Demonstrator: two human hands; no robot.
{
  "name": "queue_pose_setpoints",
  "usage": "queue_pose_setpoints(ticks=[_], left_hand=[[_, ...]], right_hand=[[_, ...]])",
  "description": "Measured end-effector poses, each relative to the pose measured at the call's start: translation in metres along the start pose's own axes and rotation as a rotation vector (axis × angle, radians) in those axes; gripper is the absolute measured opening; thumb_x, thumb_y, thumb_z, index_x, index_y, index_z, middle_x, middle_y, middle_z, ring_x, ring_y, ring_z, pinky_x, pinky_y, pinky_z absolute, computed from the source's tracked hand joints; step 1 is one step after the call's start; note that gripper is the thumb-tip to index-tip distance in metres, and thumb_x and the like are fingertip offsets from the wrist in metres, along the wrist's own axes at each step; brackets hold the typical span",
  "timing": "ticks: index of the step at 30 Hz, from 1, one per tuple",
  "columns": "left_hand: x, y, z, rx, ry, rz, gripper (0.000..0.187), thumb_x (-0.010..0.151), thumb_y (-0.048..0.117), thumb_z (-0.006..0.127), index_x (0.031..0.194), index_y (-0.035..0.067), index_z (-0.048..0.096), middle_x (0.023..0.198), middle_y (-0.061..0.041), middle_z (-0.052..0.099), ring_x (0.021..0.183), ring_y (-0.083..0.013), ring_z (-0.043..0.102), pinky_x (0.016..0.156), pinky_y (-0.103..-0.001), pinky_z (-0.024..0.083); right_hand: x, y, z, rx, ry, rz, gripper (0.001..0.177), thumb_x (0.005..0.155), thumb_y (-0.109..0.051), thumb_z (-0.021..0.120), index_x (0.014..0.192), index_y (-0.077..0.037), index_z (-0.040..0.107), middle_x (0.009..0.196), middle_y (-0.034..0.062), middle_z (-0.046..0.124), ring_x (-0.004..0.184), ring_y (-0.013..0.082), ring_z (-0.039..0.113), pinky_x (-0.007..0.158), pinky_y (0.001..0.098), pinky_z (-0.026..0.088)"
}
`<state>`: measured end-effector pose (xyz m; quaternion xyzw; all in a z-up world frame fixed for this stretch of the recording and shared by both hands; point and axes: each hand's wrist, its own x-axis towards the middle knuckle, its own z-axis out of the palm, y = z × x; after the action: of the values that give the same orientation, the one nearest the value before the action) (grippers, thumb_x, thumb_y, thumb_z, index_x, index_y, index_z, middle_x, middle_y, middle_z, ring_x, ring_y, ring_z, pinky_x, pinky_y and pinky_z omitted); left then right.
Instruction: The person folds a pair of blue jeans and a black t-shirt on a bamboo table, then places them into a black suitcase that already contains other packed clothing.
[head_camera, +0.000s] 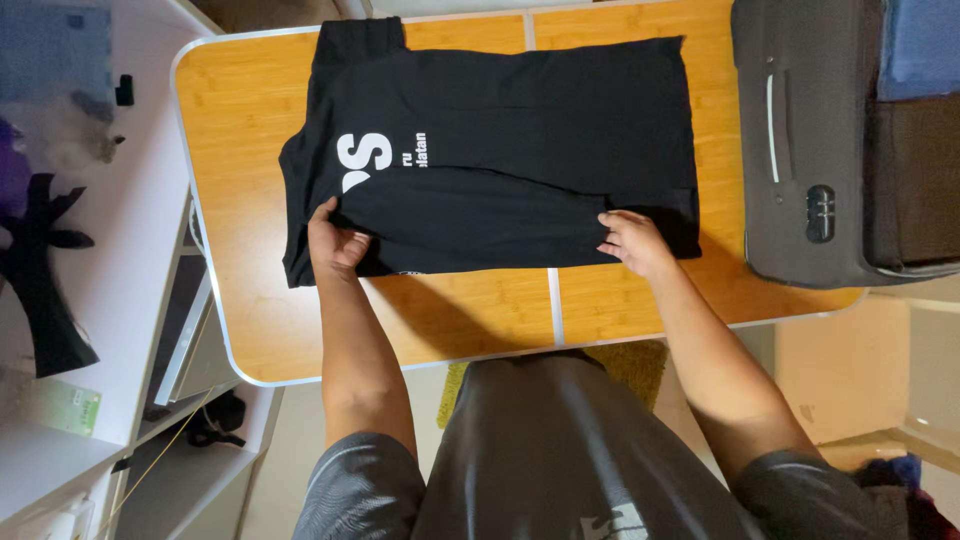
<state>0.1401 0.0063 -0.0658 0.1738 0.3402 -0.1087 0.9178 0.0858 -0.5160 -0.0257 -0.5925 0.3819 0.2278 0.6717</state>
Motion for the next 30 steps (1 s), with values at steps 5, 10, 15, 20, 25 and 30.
queue_pose_setpoints(ticks=[5,10,15,20,25,30], left_hand=[[-0.015,0.009,-0.011,0.032,0.034,-0.011,0.048,0.094,0.019,0.052,0.136,-0.006,0.052,0.140,-0.026,0.061,0.125,-0.0411,0.063,0.111,-0.055,0.047],[-0.034,0.010,-0.030,0.052,-0.074,-0.009,0.050,0.095,0.013,0.050,0.139,-0.011,0.050,0.146,-0.029,0.057,0.133,-0.0432,0.060,0.112,-0.057,0.050],[-0.064,-0.001,-0.020,0.117,0.013,0.054,0.051,0.090,0.021,0.047,0.136,0.000,0.052,0.139,-0.020,0.062,0.126,-0.0415,0.061,0.101,-0.061,0.053],[-0.053,-0.001,-0.039,0.073,0.039,0.040,0.046,0.104,0.030,0.047,0.140,0.002,0.055,0.142,-0.017,0.063,0.130,-0.0373,0.061,0.105,-0.058,0.052],[-0.050,0.000,-0.060,-0.032,0.050,0.063,0.040,0.104,0.019,0.050,0.139,0.000,0.054,0.141,-0.020,0.062,0.131,-0.0377,0.060,0.106,-0.058,0.053],[-0.065,0.002,-0.060,-0.006,0.110,-0.002,0.043,0.102,0.016,0.050,0.141,-0.002,0.051,0.142,-0.022,0.061,0.131,-0.0397,0.060,0.109,-0.059,0.051]], right_hand=[[0.035,0.035,-0.002,-0.080,0.097,-0.267,0.019,0.101,-0.021,0.067,0.110,-0.004,0.070,0.090,0.0034,0.065,0.080,0.0127,0.059,0.074,0.0301,0.051],[0.025,0.016,0.006,-0.146,0.260,-0.539,0.022,0.102,-0.018,0.065,0.111,0.001,0.072,0.087,-0.0001,0.066,0.077,0.0081,0.055,0.069,0.0253,0.047],[0.000,-0.010,-0.015,-0.646,0.323,-0.308,0.026,0.099,-0.022,0.064,0.112,0.000,0.072,0.087,0.0058,0.071,0.081,0.0150,0.066,0.071,0.0296,0.052],[0.024,0.015,-0.018,-0.588,0.381,-0.423,0.023,0.101,-0.020,0.062,0.111,0.000,0.070,0.092,0.0147,0.073,0.084,0.0257,0.070,0.074,0.0364,0.053],[0.047,0.025,-0.043,-0.645,0.533,-0.776,0.019,0.102,-0.016,0.065,0.104,0.002,0.071,0.093,0.0188,0.074,0.087,0.0292,0.073,0.077,0.0372,0.055],[0.033,0.026,-0.051,-0.759,0.514,-0.786,0.016,0.101,-0.013,0.069,0.104,0.002,0.072,0.088,0.0183,0.074,0.081,0.0275,0.073,0.075,0.0364,0.057]])
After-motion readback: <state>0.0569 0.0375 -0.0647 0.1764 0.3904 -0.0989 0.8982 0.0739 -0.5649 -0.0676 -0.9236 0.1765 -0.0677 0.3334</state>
